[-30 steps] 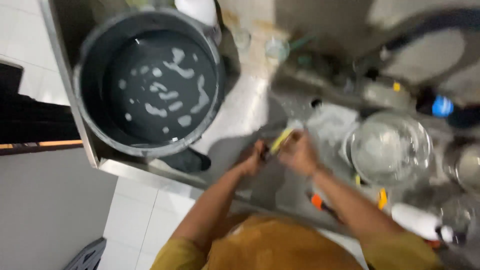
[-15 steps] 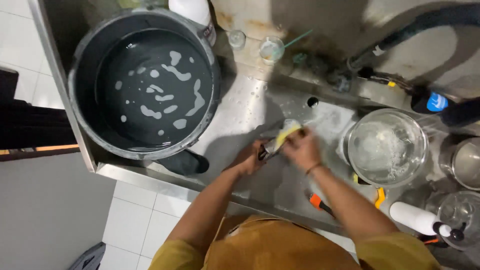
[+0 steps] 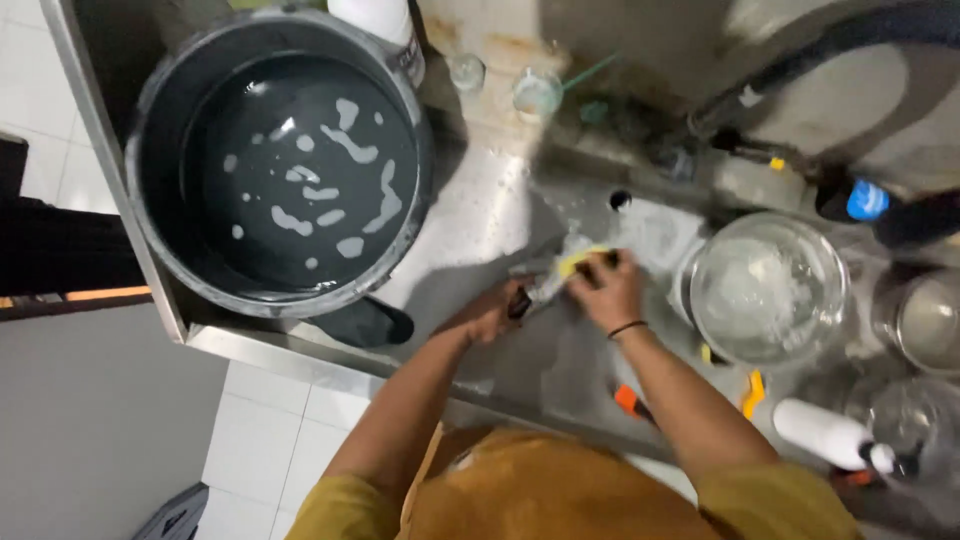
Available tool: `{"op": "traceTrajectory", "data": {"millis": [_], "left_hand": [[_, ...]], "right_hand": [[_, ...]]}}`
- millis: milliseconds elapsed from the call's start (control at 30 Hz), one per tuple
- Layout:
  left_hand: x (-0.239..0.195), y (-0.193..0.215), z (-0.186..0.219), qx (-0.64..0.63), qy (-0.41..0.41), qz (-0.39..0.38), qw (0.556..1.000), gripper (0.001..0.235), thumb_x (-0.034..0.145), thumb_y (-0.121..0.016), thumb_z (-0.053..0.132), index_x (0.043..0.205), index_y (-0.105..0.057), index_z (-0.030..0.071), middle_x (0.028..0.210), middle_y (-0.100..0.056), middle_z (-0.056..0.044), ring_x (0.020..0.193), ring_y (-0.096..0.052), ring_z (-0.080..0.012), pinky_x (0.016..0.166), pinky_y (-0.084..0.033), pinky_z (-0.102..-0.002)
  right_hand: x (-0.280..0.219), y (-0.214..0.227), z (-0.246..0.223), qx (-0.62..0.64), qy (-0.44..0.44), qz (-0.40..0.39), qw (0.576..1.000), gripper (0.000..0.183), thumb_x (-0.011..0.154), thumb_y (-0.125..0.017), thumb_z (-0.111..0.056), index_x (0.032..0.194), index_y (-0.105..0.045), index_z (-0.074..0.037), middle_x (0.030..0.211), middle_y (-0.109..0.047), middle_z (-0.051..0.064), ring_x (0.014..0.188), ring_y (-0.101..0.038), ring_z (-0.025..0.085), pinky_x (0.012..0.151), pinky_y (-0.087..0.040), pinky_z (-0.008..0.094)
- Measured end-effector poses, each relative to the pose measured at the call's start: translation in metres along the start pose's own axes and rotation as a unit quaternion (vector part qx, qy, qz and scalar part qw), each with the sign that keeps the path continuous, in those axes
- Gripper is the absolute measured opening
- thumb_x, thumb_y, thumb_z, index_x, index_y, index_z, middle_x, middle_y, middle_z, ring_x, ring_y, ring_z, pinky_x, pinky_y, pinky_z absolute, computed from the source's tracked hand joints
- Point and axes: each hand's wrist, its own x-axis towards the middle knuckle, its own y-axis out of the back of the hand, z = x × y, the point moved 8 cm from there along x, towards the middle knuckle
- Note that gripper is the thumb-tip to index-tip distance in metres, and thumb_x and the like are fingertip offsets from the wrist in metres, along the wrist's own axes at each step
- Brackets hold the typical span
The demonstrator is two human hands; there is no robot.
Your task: The person scrubs a white sneaker with a yellow sponge in a sink filled with soapy water. They then switch to a blue brush to scrub the shoe's upper and sole before rinsing it under running water.
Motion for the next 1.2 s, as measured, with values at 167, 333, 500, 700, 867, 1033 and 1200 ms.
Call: {"op": "traceTrajectory", "data": {"millis": [167,333,500,700,867,1033,1200], "left_hand": [[-0.006,-0.009,0.010,-0.201,0.033,0.046,0.978,0.075,0.090,-0.068,0.018,0.159,-0.037,0.021,0.141,-0.056,-0.017,0.122,-0.058,-0.0332,0.107,-0.048,-0.041],[0.012,-0.001,-0.020,-0.012,-0.034,0.044,0.998,0.079,0.087,-0.072,0.007,0.157,-0.040,0.023,0.131,-0.061,-0.024,0.123,-0.060,-0.0433,0.101,-0.052,-0.047],[0.015,0.001,-0.034,-0.007,-0.004,0.073,0.997,0.076,0.088,-0.068,0.009,0.156,-0.040,0.025,0.140,-0.058,-0.023,0.130,-0.057,-0.0384,0.107,-0.050,-0.042],[0.012,-0.018,-0.038,-0.130,0.020,0.049,0.990,0.077,0.088,-0.065,0.003,0.158,-0.035,0.014,0.154,-0.046,-0.024,0.143,-0.043,-0.0376,0.121,-0.035,-0.043],[0.005,-0.006,-0.043,0.027,0.042,0.201,0.978,0.061,0.077,-0.078,0.064,0.130,-0.062,0.039,0.120,-0.074,-0.004,0.120,-0.066,-0.0273,0.098,-0.055,-0.040],[0.010,-0.003,-0.043,0.000,0.165,0.303,0.938,0.072,0.081,-0.073,0.060,0.131,-0.048,0.014,0.117,-0.073,-0.013,0.116,-0.067,-0.0330,0.093,-0.054,-0.044],[0.021,-0.011,-0.050,-0.064,0.161,0.227,0.958,0.085,0.077,-0.079,0.045,0.145,-0.042,0.010,0.132,-0.066,-0.013,0.122,-0.063,-0.0340,0.100,-0.049,-0.041]], "right_hand": [[-0.018,-0.008,-0.081,0.054,0.051,0.021,0.997,0.051,0.069,-0.091,-0.020,0.113,-0.069,-0.006,0.123,-0.057,0.032,0.112,-0.063,0.050,0.100,-0.053,0.054],[0.000,0.002,0.000,0.160,-0.254,-0.029,0.954,0.042,0.075,-0.084,-0.030,0.112,-0.069,-0.018,0.105,-0.061,0.012,0.096,-0.069,0.034,0.092,-0.056,0.047],[0.034,-0.011,0.069,-0.134,-0.137,-0.154,0.969,0.056,0.085,-0.070,-0.056,0.118,-0.070,-0.012,0.120,-0.064,0.028,0.107,-0.069,0.050,0.097,-0.055,0.058],[0.032,-0.008,0.046,-0.011,-0.257,-0.165,0.952,0.066,0.065,-0.086,-0.043,0.120,-0.062,-0.015,0.114,-0.073,0.015,0.108,-0.072,0.037,0.092,-0.058,0.050],[0.055,0.113,0.015,-0.113,0.077,0.101,0.985,0.034,0.064,-0.091,-0.026,0.095,-0.077,-0.021,0.087,-0.065,0.011,0.079,-0.071,0.032,0.073,-0.059,0.038],[-0.032,0.189,0.166,-0.203,-0.352,0.077,0.911,0.047,0.078,-0.081,-0.036,0.122,-0.079,-0.021,0.115,-0.068,0.018,0.107,-0.067,0.041,0.094,-0.053,0.045],[-0.036,0.169,0.111,-0.149,-0.472,0.036,0.868,0.037,0.078,-0.071,-0.056,0.105,-0.079,-0.032,0.102,-0.071,0.007,0.096,-0.068,0.032,0.083,-0.049,0.040]]}}
